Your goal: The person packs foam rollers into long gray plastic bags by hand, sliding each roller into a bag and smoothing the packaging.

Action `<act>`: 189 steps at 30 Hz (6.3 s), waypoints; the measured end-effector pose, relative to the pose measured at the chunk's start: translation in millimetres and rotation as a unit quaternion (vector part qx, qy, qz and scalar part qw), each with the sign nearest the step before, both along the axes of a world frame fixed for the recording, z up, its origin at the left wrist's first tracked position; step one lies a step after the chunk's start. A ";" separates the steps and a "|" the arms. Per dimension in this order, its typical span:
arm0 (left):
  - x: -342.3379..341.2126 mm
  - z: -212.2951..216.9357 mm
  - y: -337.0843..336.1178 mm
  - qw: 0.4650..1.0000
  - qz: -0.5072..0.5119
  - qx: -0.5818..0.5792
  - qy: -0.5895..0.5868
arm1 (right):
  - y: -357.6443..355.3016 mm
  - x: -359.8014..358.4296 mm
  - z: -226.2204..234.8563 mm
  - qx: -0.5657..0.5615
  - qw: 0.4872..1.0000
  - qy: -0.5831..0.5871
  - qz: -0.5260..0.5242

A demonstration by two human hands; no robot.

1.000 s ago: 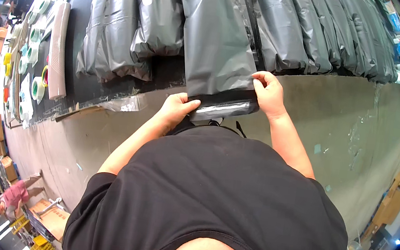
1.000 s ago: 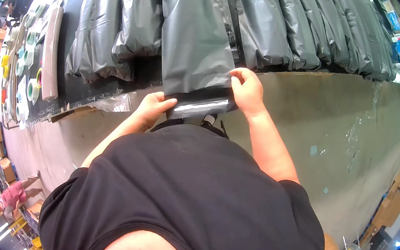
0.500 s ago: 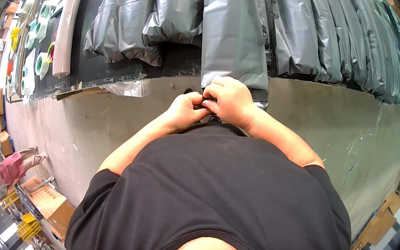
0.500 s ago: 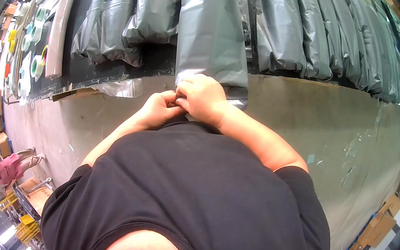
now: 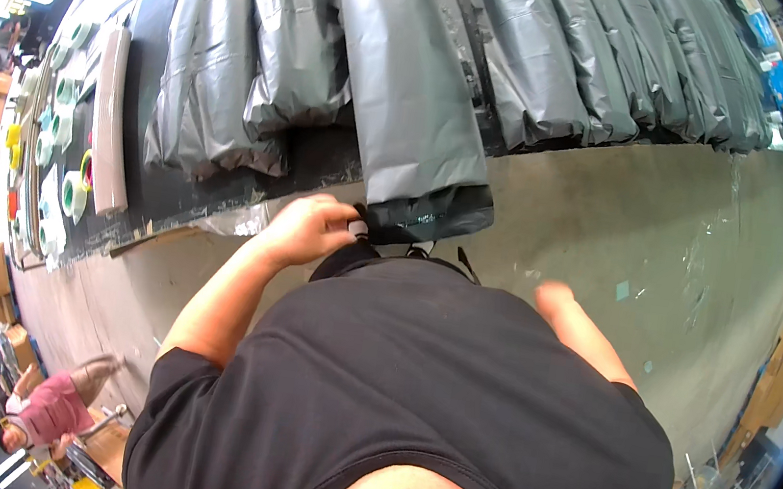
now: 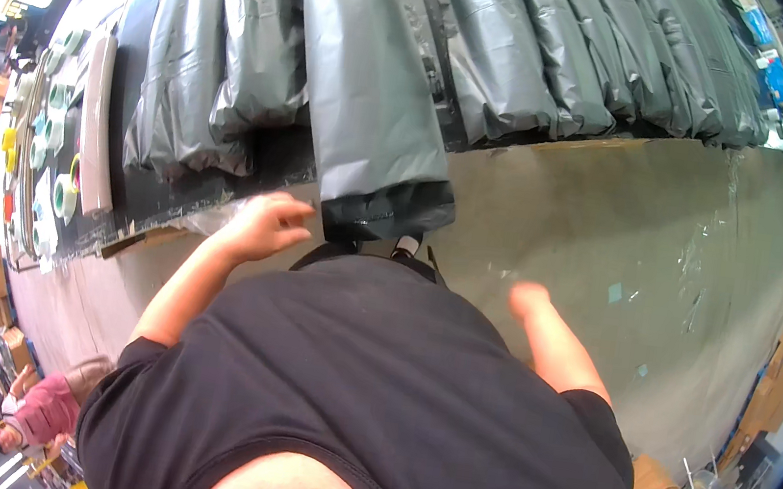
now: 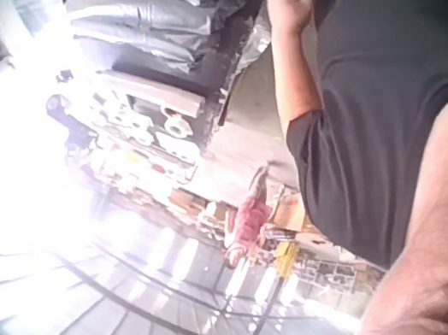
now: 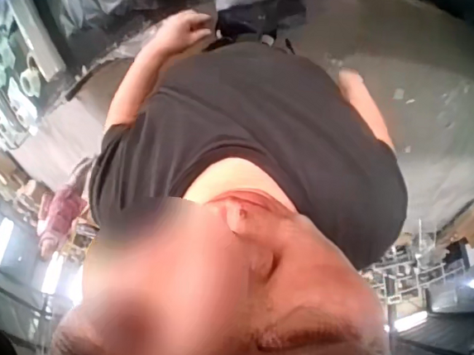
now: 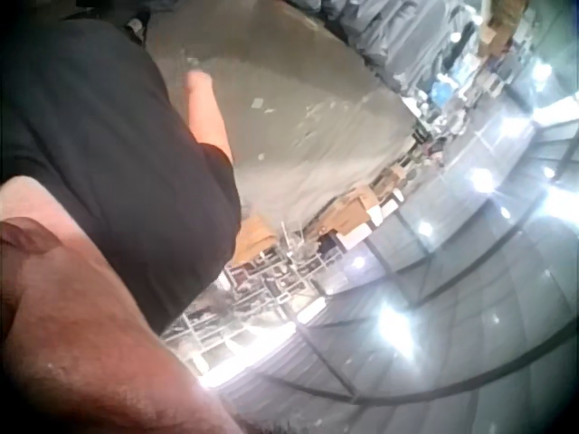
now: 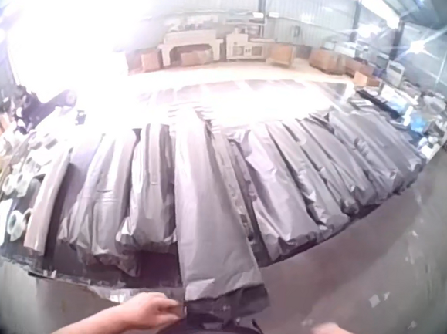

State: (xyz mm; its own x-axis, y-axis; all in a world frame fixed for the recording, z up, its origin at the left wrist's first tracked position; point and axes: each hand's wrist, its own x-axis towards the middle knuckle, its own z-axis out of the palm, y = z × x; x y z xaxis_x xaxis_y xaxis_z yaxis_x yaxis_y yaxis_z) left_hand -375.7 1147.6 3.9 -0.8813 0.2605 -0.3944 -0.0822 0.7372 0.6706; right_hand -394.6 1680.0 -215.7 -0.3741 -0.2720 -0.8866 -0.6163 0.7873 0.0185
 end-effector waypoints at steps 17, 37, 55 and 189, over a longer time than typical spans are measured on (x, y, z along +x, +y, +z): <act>-156.5 -11.9 -27.4 0.813 -0.251 -0.377 0.366 | -261.9 -212.9 173.8 -0.439 0.762 0.413 0.237; -151.7 -8.9 -46.0 0.901 -0.214 -0.220 0.307 | -257.1 -255.6 144.7 -0.621 0.782 0.009 0.041; -262.7 4.4 -68.5 0.877 0.374 -0.229 0.196 | -414.0 -391.6 190.8 -0.573 0.666 0.320 -0.354; -218.9 -21.2 18.0 0.802 0.018 -0.119 0.585 | -161.7 -48.5 275.1 -0.496 0.620 -0.195 -0.575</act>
